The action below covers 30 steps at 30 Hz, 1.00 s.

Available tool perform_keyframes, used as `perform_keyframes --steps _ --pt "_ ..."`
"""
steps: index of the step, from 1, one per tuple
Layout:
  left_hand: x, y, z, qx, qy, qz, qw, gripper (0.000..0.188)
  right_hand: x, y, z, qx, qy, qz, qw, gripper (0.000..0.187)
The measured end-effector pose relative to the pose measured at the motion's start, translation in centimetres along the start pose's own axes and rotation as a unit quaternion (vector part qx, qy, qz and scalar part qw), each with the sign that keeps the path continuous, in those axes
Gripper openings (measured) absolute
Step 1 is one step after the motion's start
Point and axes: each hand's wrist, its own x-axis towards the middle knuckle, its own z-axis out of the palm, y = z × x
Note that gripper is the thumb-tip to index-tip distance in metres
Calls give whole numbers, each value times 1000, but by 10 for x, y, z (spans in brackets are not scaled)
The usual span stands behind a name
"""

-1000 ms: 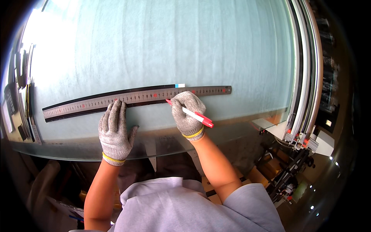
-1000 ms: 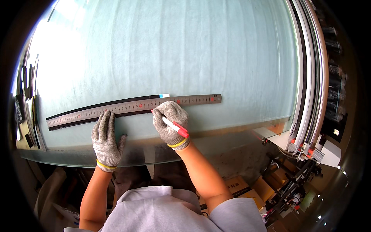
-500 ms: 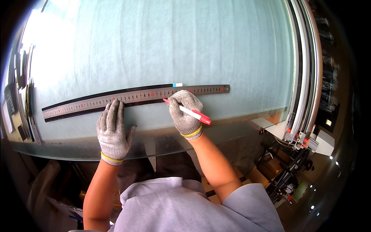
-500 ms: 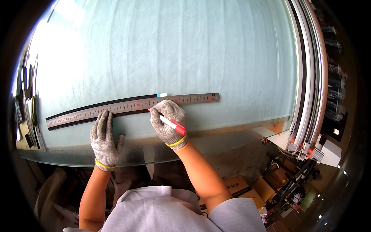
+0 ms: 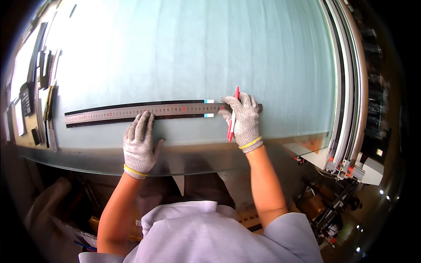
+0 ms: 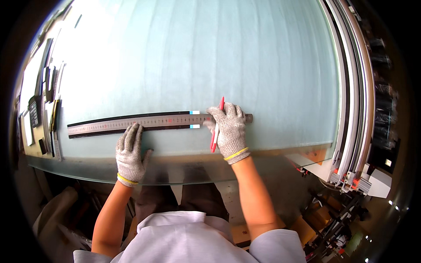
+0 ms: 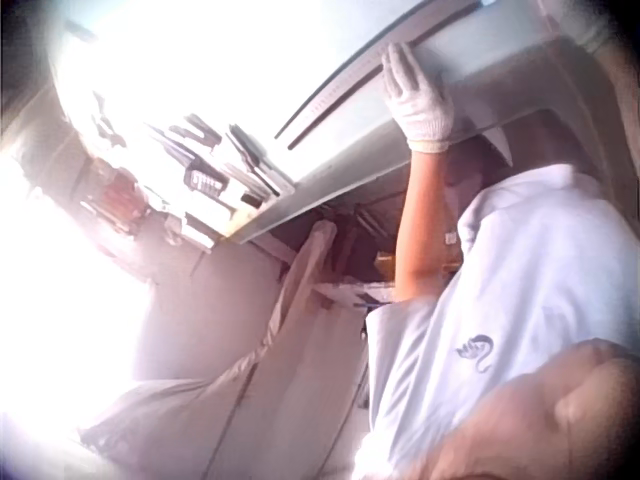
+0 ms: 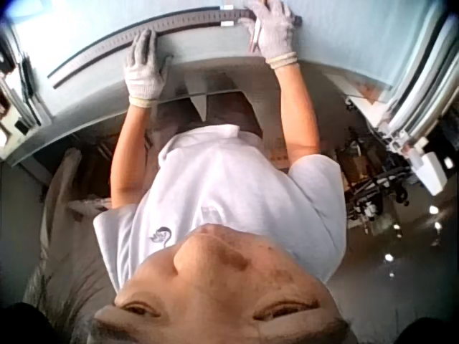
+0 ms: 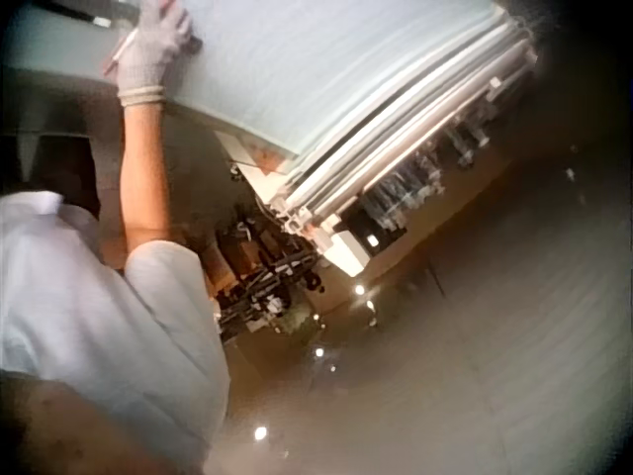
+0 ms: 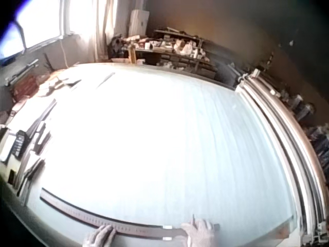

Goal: The person uses a utility knife and a metal ruler to score and cut a long, dark strip of material on a large glass table. They then measure and mark the strip with a red marker and ruler.

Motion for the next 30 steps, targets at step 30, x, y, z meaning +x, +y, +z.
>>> perform_keyframes --steps 30 --pt "-44 -126 -99 -96 36 39 994 55 -21 -207 57 76 1 -140 987 41"
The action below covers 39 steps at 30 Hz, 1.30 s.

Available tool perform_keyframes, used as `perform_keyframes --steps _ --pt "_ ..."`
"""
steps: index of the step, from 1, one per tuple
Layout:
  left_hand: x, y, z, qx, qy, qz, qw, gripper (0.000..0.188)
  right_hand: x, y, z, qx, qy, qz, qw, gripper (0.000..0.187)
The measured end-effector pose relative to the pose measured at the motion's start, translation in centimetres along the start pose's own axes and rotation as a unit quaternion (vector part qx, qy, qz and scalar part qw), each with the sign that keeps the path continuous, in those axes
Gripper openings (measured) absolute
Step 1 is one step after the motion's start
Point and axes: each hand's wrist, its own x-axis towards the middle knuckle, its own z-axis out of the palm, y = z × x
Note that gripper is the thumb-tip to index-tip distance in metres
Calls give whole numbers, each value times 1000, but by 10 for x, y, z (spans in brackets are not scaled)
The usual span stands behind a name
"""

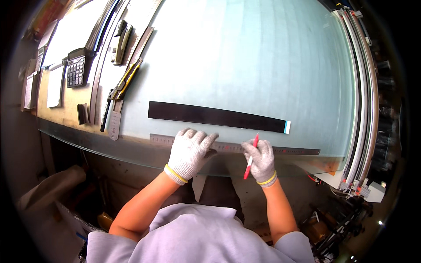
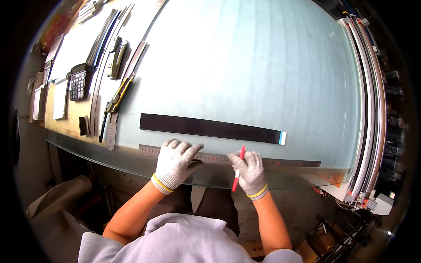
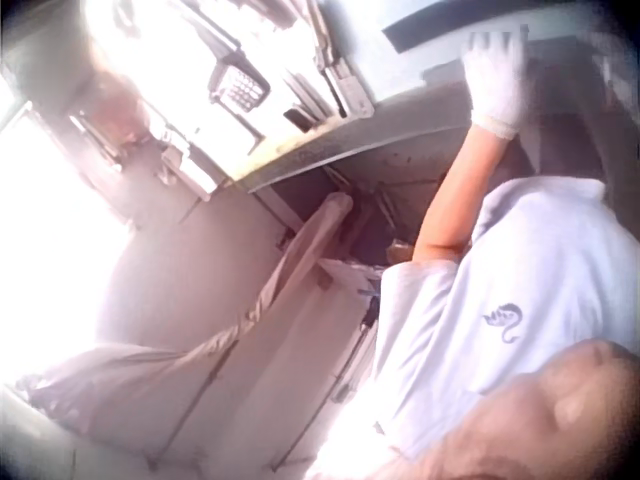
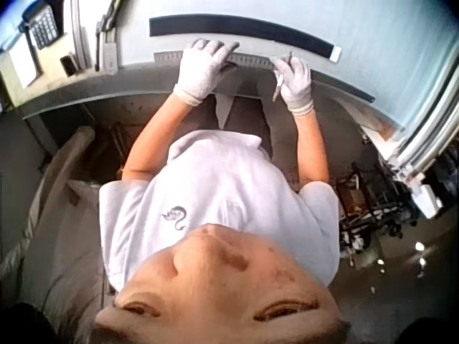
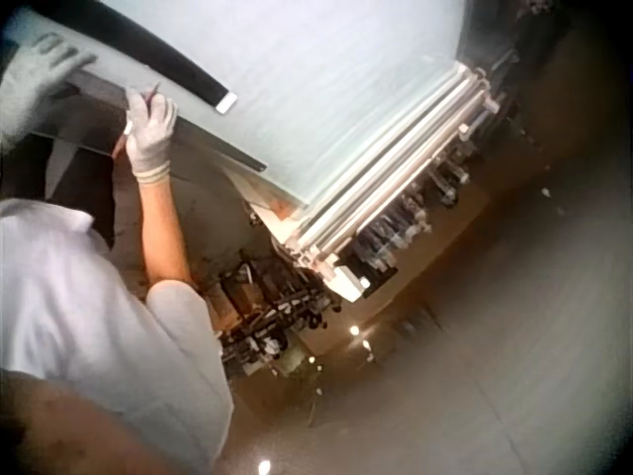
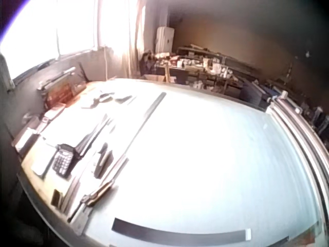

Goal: The person uses a utility knife and a metal ruler to score and cut a long, dark strip of material on a large glass table. They then measure and mark the strip with a red marker and ruler.

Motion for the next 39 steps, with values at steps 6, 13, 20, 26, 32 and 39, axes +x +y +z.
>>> perform_keyframes --steps 6,13,20,26,32,39 --pt "-54 -43 3 73 94 -75 990 91 6 35 -22 102 32 144 984 47" --pt "-43 -65 12 91 21 -104 990 91 17 60 -12 26 12 134 991 50" --pt "-39 -66 14 107 14 -117 987 90 27 67 -4 -3 10 138 990 53" --pt "-35 -65 12 125 -7 -116 985 90 32 66 -4 -16 -5 137 990 51" --pt "-34 -63 13 144 -12 -116 983 87 31 70 0 -11 0 150 989 49" --pt "-35 -66 15 156 2 -106 982 87 33 70 -2 -17 -9 150 989 49"
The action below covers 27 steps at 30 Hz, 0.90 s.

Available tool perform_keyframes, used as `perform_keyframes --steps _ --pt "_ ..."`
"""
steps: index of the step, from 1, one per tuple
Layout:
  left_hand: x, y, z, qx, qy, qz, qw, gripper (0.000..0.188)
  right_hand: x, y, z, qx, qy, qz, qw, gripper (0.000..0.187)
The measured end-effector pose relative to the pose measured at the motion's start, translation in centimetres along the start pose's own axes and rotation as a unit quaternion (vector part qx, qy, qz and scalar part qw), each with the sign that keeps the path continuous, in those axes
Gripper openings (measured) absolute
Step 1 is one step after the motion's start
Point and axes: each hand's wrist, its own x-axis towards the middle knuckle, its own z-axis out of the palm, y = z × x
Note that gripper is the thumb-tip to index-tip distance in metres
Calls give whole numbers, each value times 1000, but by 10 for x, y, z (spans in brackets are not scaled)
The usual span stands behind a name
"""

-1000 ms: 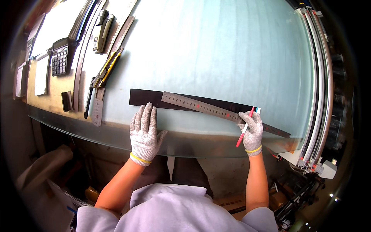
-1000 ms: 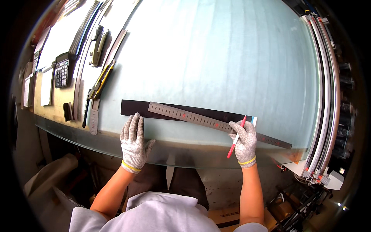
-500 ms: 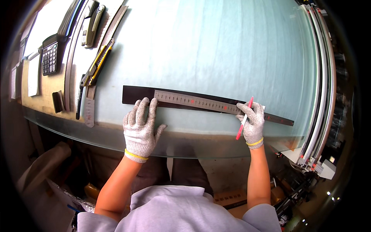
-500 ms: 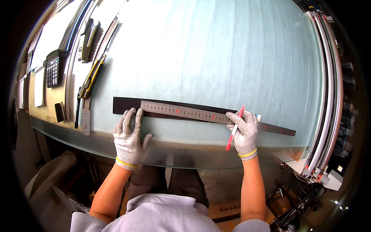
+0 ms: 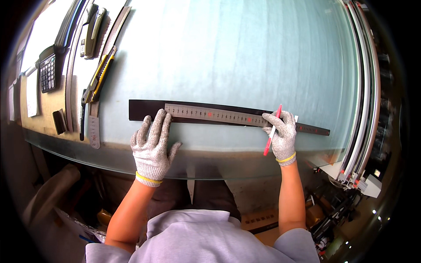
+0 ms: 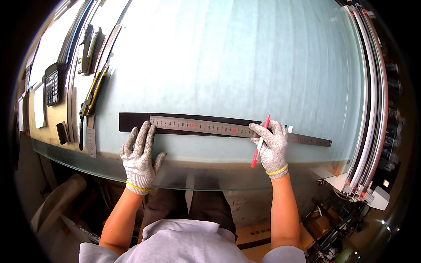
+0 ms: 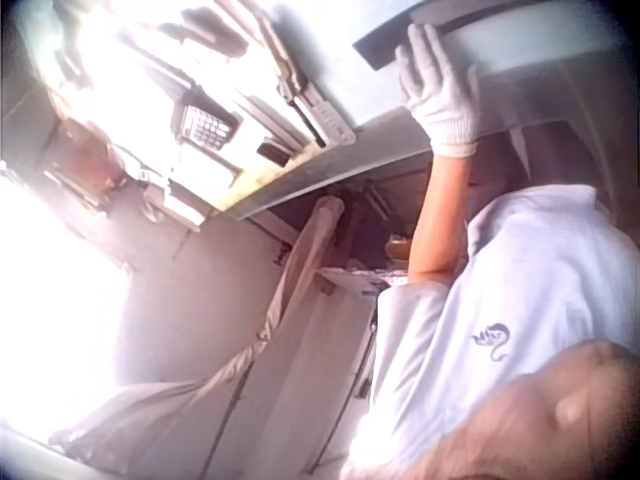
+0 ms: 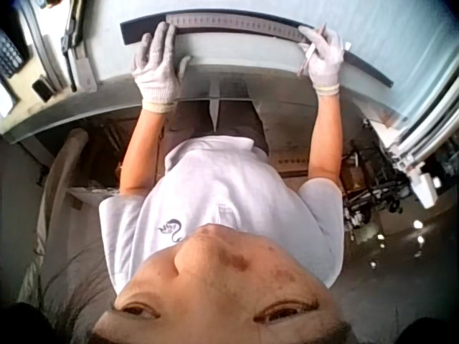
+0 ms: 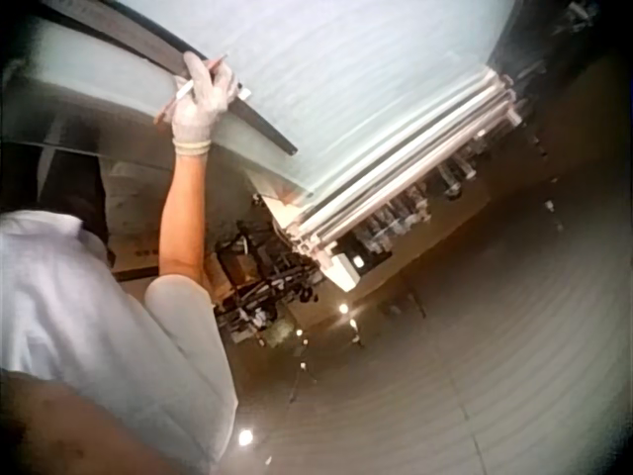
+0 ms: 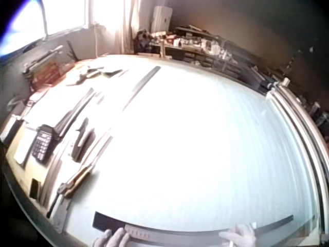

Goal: The person uses a utility knife and a metal ruler to score and cut a long, dark strip of material on a large glass table. They then measure and mark the strip with a red marker and ruler.

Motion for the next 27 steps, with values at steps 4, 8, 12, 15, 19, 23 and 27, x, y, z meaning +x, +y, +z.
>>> perform_keyframes --steps 4,8,12,15,19,23,27 --pt "0 1 -1 14 -13 -2 1000 87 0 1 0 0 0 0 1000 50" --pt "1 3 -3 6 -20 -3 1000 87 -1 -1 0 -24 7 4 1000 50" --pt "0 4 -2 10 -18 -5 1000 88 -4 1 5 -16 25 14 999 48" --pt "0 4 -1 11 -16 -2 1000 87 -4 3 6 -16 32 15 999 47" --pt "0 4 -1 6 -17 -3 1000 87 -5 6 8 -31 40 8 999 44" --pt "-1 2 0 5 -15 0 1000 87 -2 4 8 -33 41 16 998 41" --pt "-1 2 -1 1 -18 0 1000 86 -1 1 9 -38 44 18 998 40"
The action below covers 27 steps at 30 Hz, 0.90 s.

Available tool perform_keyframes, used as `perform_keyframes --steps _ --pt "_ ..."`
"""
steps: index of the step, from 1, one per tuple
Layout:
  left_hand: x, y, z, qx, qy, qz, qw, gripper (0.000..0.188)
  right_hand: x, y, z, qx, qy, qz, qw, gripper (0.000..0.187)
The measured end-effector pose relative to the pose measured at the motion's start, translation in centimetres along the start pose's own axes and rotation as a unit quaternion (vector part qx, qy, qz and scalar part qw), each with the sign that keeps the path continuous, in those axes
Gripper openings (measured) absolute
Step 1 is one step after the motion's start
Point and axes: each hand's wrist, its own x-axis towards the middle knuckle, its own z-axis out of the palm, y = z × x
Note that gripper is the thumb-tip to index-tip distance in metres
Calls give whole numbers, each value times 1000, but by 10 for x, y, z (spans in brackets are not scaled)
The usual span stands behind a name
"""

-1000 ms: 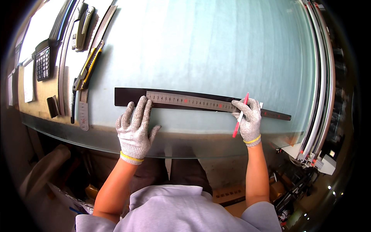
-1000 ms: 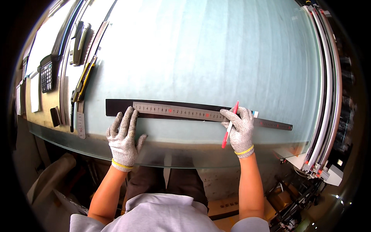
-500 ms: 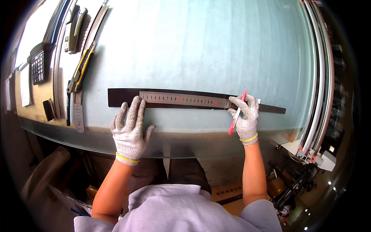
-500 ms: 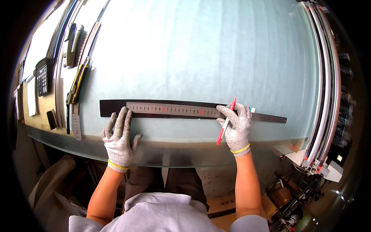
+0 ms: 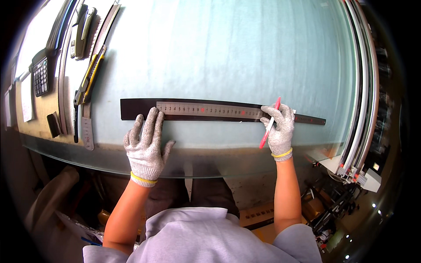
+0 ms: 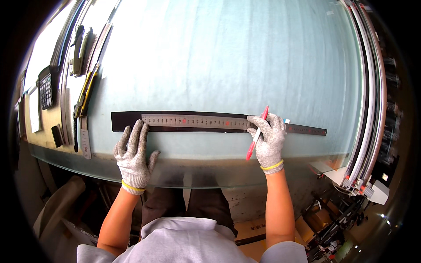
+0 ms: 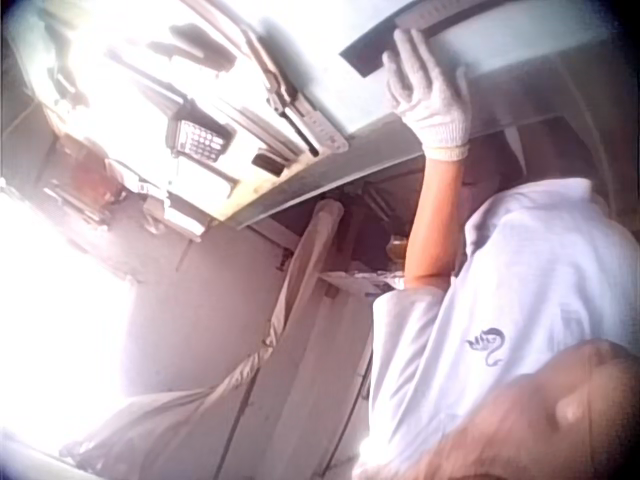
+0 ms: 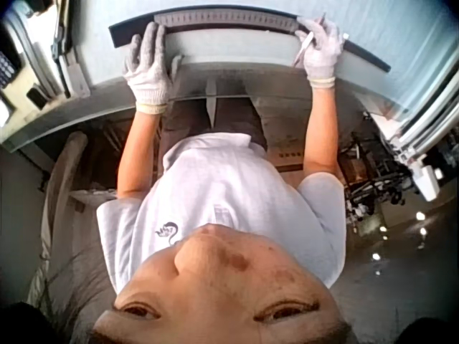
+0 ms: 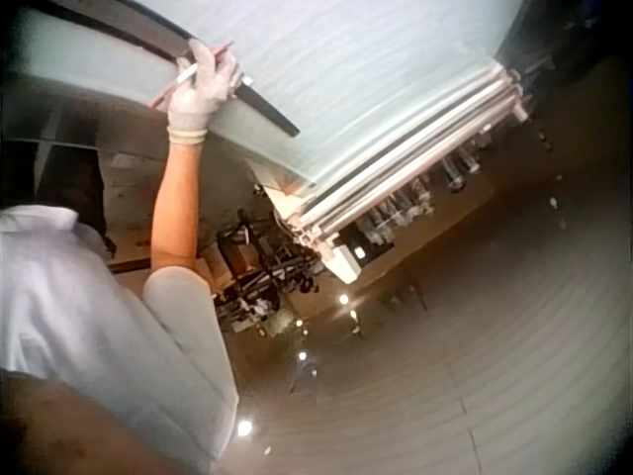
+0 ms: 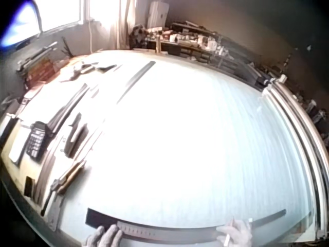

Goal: The person uses a utility knife and a metal ruler to score and cut a long, dark strip of material on a large glass table. They then measure and mark the strip with a red marker and ruler.

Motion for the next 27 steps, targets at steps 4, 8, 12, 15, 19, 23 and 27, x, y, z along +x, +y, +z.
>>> perform_keyframes --steps 4,8,12,15,19,23,27 --pt "0 -2 2 16 4 2 1000 86 0 2 1 -1 -2 2 1000 39" --pt "1 -1 -1 2 1 6 1000 86 0 1 -2 -13 -8 -2 1000 40" --pt "2 -1 -2 0 -1 4 1000 85 2 -8 5 37 33 -17 999 39" --pt "1 -2 -1 1 -2 3 1000 85 1 -56 24 209 116 35 970 39" --pt "1 -3 1 6 3 6 1000 85 13 -115 63 321 47 13 946 24" --pt "1 -2 2 9 -3 4 1000 84 29 -147 102 330 86 4 940 18" --pt "0 -3 3 15 -9 -1 1000 82 34 -147 112 295 97 -44 950 18"
